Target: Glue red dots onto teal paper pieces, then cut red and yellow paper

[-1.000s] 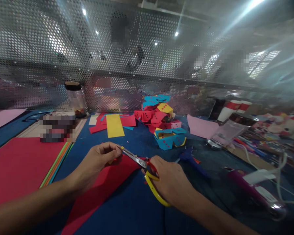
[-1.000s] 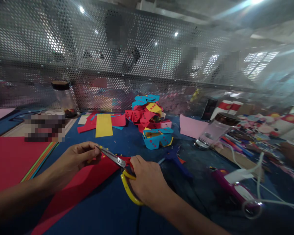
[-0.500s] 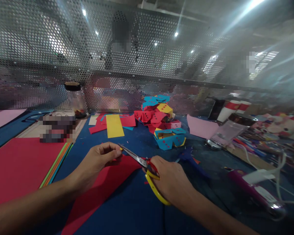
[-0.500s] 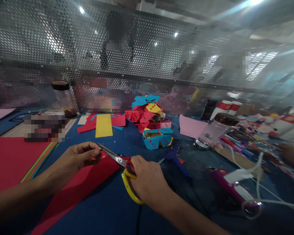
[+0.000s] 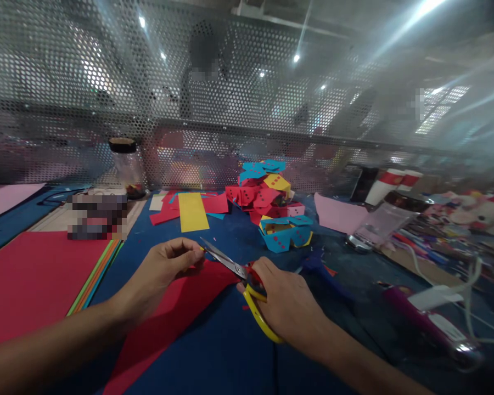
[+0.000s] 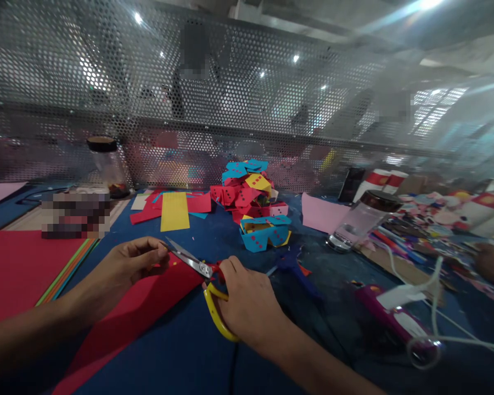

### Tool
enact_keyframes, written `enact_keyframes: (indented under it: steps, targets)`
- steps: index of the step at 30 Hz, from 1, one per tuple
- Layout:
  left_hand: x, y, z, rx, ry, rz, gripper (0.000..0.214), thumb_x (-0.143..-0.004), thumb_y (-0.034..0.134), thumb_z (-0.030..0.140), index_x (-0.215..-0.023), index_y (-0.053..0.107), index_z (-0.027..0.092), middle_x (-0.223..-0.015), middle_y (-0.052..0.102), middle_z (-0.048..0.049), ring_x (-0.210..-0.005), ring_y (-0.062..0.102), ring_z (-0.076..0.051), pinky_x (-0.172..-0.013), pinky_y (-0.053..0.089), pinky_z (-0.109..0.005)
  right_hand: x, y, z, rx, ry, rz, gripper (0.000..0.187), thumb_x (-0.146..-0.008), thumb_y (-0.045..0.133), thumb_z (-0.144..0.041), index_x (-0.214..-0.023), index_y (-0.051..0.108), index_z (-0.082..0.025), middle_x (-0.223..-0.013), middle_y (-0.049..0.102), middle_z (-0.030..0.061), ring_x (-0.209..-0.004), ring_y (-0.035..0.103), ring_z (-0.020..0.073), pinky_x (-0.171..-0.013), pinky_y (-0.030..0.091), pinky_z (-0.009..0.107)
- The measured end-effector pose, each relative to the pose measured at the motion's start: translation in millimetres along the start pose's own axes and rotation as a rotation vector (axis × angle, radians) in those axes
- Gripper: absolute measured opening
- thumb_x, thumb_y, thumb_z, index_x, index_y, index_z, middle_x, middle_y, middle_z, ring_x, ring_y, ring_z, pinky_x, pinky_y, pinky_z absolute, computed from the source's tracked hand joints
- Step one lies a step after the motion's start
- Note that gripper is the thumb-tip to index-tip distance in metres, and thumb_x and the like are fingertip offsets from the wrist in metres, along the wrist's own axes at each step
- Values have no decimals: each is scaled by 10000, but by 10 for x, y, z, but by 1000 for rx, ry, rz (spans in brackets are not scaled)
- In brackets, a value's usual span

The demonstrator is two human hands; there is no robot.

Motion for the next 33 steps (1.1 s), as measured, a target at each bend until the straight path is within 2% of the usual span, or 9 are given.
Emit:
enact_keyframes:
  steps: [9, 23, 33]
  targets:
    - [-48, -55, -55, 19, 31, 0, 191, -744, 831, 333, -838, 755, 184, -755, 683, -18, -707, 590, -140, -725, 480, -283, 4, 42, -17, 10, -15, 9, 190, -924, 565, -364, -835, 504, -206, -769, 593, -2, -565, 530, 137, -529, 189, 281]
    - [-63, -66, -88, 32, 11, 12, 198, -719, 851, 328, -809, 746, 185, -759, 701, -17, -712, 621, -145, -754, 510, -302, 21, 15, -8, -1, 17, -23, 204, -900, 604, -361, -800, 500, -216, -655, 551, -30, -550, 530, 146, -519, 171, 279]
    - [-59, -45, -82, 45, 0, 7, 219, -691, 871, 329, -777, 737, 178, -740, 685, -6, -705, 614, -129, -757, 518, -285, 18, 18, 13, -5, 25, -42, 171, -825, 677, -263, -797, 519, -205, -674, 591, -24, -556, 531, 135, -523, 160, 276]
Point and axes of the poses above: each hand's wrist, its own x-axis away from the middle knuckle, its own y-axis out of the palm, z = x × y, the point moved 10 cm from there along -x, towards the middle knuckle
